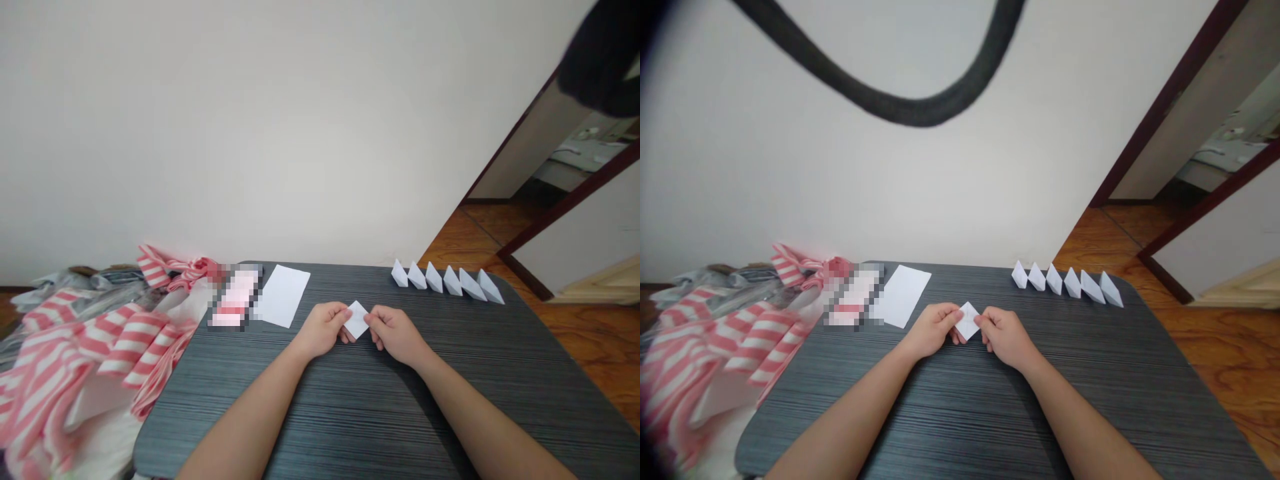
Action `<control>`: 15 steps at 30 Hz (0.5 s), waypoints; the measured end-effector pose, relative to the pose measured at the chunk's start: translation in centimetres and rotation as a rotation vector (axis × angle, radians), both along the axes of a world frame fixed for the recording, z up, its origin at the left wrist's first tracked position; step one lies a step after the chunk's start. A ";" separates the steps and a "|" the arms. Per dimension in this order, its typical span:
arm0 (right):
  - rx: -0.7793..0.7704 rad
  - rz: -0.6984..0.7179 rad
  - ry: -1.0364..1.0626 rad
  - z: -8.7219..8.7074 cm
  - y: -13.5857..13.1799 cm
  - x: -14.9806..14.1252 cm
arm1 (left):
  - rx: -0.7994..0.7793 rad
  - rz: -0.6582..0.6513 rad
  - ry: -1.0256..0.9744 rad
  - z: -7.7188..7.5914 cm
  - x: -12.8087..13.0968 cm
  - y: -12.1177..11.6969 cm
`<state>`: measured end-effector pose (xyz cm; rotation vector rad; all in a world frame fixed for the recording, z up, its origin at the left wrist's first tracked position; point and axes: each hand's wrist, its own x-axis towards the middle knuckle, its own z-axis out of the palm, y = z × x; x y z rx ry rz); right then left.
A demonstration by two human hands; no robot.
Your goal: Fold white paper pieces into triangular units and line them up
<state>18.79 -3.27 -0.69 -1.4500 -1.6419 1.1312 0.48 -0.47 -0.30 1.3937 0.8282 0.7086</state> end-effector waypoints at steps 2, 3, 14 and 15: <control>0.008 0.002 -0.012 0.2 0.0 0.0 | -0.012 -0.002 -0.010 0.0 0.0 0.0; 0.013 0.004 -0.016 0.3 -0.1 0.0 | -0.017 -0.004 -0.015 0.0 0.0 0.0; 0.002 0.018 0.003 0.2 -0.1 -0.1 | -0.038 -0.018 -0.030 0.2 -0.1 0.0; 0.002 0.018 0.005 0.2 -0.1 -0.1 | -0.043 -0.021 -0.034 0.2 -0.1 0.0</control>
